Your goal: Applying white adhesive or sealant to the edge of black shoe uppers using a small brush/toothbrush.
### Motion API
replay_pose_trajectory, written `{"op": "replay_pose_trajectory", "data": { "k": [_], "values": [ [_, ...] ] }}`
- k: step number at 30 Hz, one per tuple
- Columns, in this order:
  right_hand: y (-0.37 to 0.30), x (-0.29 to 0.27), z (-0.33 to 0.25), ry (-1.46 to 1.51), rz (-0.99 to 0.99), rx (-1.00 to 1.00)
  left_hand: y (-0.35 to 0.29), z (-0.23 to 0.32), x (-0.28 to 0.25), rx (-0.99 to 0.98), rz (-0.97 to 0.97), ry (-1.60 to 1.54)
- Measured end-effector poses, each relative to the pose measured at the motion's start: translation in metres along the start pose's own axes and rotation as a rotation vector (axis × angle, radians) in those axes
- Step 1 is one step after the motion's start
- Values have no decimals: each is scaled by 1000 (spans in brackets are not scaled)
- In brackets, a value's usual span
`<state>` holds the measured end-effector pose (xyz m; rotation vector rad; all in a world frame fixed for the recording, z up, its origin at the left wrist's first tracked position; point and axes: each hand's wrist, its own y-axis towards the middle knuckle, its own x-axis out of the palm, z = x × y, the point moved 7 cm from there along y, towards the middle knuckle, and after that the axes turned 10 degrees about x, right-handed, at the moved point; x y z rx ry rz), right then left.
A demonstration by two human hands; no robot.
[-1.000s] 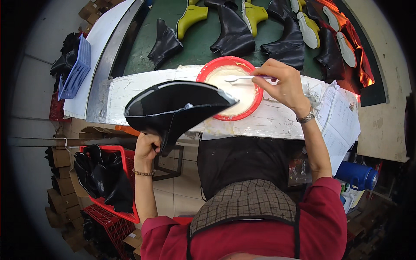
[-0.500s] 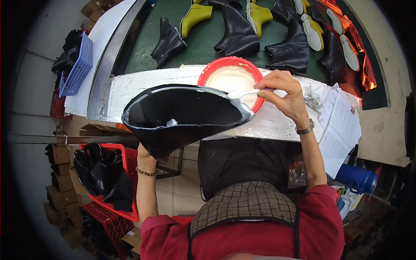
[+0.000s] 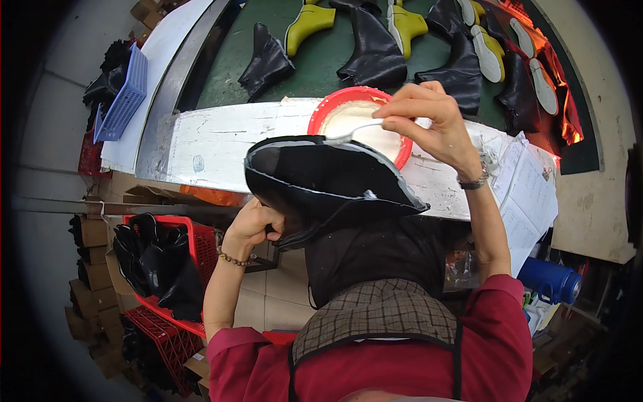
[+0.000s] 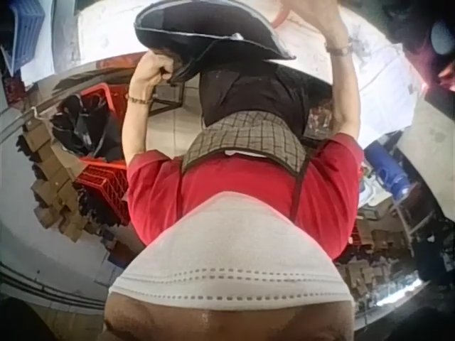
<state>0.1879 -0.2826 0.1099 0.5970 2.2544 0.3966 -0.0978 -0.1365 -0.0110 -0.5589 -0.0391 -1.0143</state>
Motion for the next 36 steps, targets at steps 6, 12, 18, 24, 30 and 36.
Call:
{"op": "replay_pose_trajectory", "data": {
  "k": [6, 12, 18, 24, 30, 36],
  "values": [
    [-1, 1, -3, -58, -92, 2, -1, 2, 29, -143, -74, 38],
    [14, 21, -14, -64, -115, -105, 4, -9, 48, -267, -164, 246],
    [13, 18, -9, -4, -63, -134, -1, -7, 27, -185, -42, 24],
    [-17, 12, 27, 134, 52, 57, -12, -4, -3, -9, 89, -72],
    [-59, 11, 90, 298, 159, 355, 3, 11, -17, 189, -19, -205],
    [-95, 25, 191, 506, 351, 836, 87, 74, -37, 352, -59, -436]
  ]
}}
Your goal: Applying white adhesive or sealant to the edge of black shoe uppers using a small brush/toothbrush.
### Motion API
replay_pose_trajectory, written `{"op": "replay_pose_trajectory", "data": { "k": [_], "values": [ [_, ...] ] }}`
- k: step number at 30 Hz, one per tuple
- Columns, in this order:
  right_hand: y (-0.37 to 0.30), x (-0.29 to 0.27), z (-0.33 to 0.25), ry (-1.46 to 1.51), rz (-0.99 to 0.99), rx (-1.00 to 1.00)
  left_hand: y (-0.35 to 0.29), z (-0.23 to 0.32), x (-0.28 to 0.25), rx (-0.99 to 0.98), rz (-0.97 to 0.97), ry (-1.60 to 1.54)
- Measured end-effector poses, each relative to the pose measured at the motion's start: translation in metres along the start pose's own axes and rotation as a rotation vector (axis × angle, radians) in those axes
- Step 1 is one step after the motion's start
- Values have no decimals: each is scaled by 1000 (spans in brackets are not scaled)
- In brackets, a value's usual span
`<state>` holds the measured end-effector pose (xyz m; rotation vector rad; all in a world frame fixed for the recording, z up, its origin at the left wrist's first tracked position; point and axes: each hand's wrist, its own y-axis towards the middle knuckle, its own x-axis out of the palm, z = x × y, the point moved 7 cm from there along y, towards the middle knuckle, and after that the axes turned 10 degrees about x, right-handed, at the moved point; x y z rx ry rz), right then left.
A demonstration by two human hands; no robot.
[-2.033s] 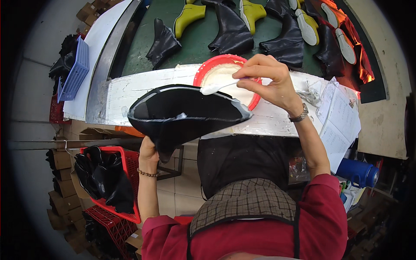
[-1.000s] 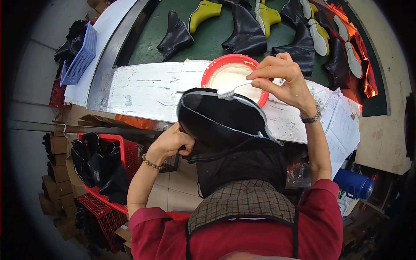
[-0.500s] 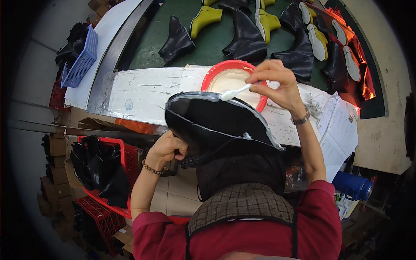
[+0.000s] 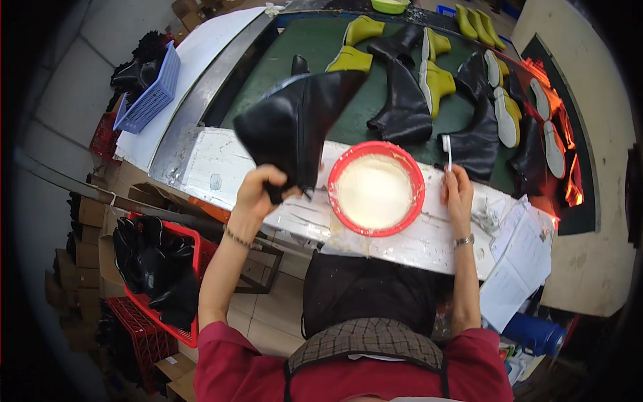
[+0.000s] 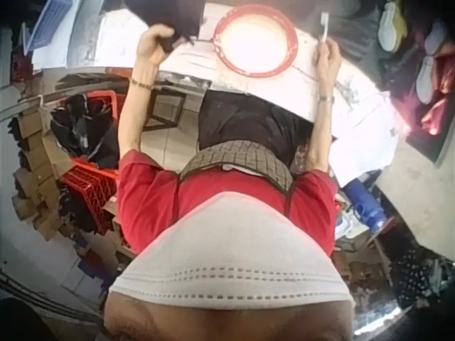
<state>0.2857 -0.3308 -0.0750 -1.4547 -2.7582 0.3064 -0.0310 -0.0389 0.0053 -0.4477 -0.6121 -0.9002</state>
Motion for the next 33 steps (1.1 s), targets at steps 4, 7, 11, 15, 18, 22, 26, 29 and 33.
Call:
{"op": "replay_pose_trajectory", "data": {
  "k": [4, 7, 11, 15, 18, 22, 26, 29, 33],
  "values": [
    [4, -4, 16, 97, 60, -82, 121, 34, -31, 134, 225, -110],
    [4, -6, 17, 98, 78, -79, 223, 65, -44, 114, 215, -231],
    [1, -7, 16, 136, 109, -19, 352, 80, -65, 176, 272, -258],
    [1, -5, 13, 96, 114, -10, 450, 69, -86, 221, 313, -326],
    [0, -5, 12, 87, 129, 6, 478, 70, -91, 286, 305, -36],
    [0, -6, 12, 90, 131, 23, 425, 88, -76, 383, 360, 995],
    [-1, -6, 13, 117, 100, 29, 298, 65, -39, 631, -10, 1641],
    [-1, -7, 14, 116, 82, 5, 234, 9, -68, 122, -10, 2107],
    [1, -6, 14, 156, 62, -48, 202, -7, -78, 291, -129, 2205]
  ]
}}
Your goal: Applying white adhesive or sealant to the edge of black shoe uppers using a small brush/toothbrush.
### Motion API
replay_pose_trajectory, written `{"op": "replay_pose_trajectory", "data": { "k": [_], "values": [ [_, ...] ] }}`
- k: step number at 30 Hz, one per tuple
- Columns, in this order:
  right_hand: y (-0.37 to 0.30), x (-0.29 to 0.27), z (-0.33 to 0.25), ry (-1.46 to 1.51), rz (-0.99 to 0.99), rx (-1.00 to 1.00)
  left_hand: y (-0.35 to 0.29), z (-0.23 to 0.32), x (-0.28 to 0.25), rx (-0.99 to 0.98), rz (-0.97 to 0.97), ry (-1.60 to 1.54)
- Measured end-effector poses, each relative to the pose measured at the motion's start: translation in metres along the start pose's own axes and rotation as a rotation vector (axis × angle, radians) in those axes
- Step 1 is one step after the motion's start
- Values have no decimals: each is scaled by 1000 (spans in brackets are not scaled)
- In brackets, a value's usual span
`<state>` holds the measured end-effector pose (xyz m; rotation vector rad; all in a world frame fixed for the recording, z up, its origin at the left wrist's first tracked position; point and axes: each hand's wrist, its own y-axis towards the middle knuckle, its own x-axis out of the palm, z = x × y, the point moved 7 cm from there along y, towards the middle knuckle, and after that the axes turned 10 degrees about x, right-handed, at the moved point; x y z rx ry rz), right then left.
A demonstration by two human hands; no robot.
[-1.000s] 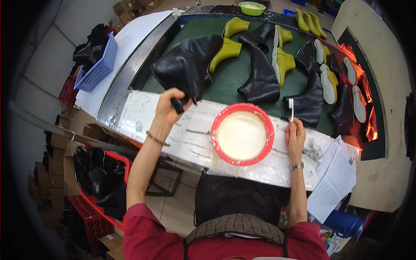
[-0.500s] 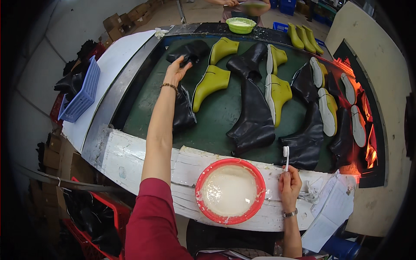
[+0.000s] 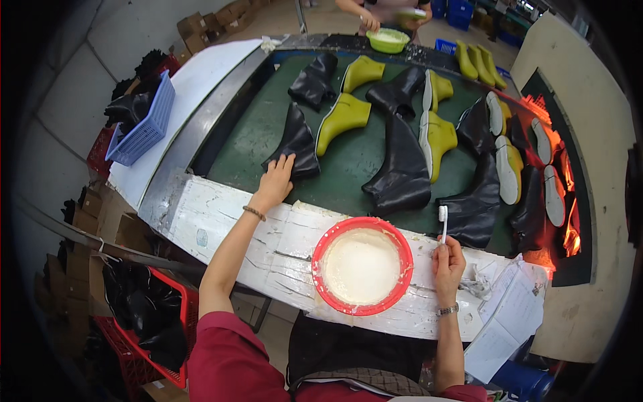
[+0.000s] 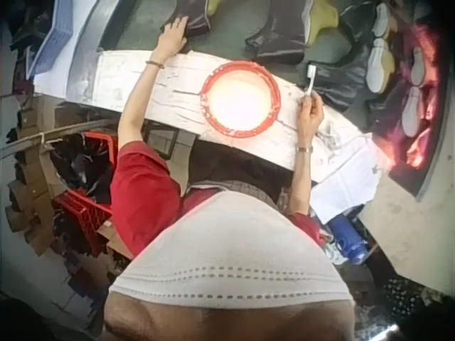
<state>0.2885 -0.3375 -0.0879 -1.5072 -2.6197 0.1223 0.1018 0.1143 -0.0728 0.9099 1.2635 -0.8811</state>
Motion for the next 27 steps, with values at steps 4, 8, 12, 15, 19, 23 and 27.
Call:
{"op": "replay_pose_trajectory", "data": {
  "k": [4, 8, 12, 15, 19, 23, 27],
  "values": [
    [2, -1, 3, 36, 5, -5, -11, -33, -8, -22, -143, -136],
    [3, -2, 3, 35, -14, -50, -55, -14, -52, 165, 4, -9],
    [4, -2, 8, 29, -23, -32, -168, 4, -134, 87, 540, -145],
    [5, -1, 10, 19, -19, -47, -306, -7, -179, -271, 731, 166],
    [8, -2, 14, -47, 32, -73, -499, -41, -171, -909, 460, 472],
    [7, -5, 12, -41, 82, -148, -604, -57, -112, -1255, 235, 244],
    [6, -2, 15, -8, 28, -64, -622, -73, -122, -1325, 22, 377]
  ]
}}
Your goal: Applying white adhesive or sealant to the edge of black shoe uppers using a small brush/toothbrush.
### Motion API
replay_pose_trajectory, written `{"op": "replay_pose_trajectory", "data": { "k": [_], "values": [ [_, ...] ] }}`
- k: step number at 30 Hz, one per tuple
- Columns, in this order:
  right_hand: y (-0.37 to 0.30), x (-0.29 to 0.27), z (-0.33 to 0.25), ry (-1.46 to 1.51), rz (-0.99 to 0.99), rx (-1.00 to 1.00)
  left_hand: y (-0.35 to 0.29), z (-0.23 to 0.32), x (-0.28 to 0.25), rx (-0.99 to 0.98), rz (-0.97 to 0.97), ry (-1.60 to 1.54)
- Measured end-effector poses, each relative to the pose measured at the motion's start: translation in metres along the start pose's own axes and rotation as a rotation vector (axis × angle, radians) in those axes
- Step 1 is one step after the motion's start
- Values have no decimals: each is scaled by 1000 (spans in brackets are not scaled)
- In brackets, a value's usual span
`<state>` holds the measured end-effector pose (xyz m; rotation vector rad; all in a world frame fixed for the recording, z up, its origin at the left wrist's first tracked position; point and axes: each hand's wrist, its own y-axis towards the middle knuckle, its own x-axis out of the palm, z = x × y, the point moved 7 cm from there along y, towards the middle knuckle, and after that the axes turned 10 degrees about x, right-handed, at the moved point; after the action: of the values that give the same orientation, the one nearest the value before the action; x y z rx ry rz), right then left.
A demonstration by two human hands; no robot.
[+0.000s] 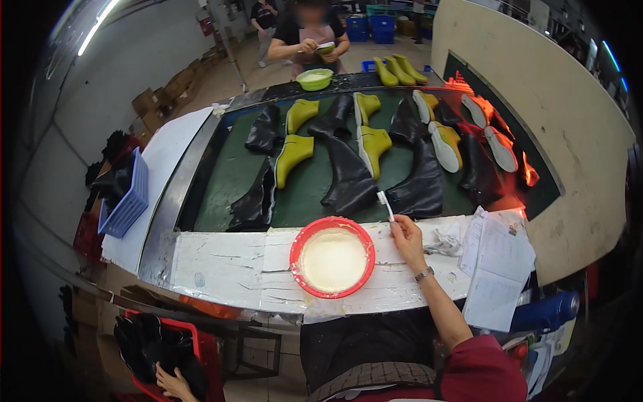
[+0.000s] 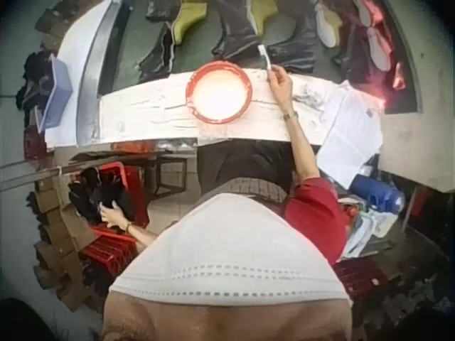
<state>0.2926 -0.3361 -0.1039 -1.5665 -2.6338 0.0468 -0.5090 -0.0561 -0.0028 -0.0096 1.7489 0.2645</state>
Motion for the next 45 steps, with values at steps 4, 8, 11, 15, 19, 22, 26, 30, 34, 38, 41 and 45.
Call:
{"op": "replay_pose_trajectory", "data": {
  "k": [4, 8, 11, 15, 19, 22, 26, 30, 34, 38, 41, 45],
  "values": [
    [-2, 1, -2, 7, -20, 9, 12, 3, -35, 313, 207, 52],
    [-2, 1, -1, 15, -25, 10, 4, -21, -63, 477, 317, -313],
    [-2, 2, -2, -3, -32, -1, -3, -37, -82, 505, 386, -453],
    [0, 2, 0, -32, -20, 28, -4, -63, -112, 367, 589, -742],
    [0, 2, 1, -57, -9, -6, 10, -83, -162, 57, 1144, -683],
    [1, 1, 3, -52, 11, -18, 22, -62, -190, -45, 1326, -700],
    [-1, 2, -4, -10, -5, 129, 15, 30, -196, 221, 1317, -1015],
    [-22, 24, -69, -73, -43, -15, -17, 152, -177, 497, 874, -1426],
    [-82, 96, -149, -195, -553, -317, -73, 298, -123, 570, -312, -1969],
    [-108, 130, -191, -155, -793, -444, -153, 381, -94, 318, -1380, -1988],
    [-99, 120, -177, -292, -726, -227, -195, 396, -109, 39, -1925, -1950],
    [-96, 122, -142, -555, -579, -108, -208, 407, -149, 608, -1825, -1933]
  ]
}}
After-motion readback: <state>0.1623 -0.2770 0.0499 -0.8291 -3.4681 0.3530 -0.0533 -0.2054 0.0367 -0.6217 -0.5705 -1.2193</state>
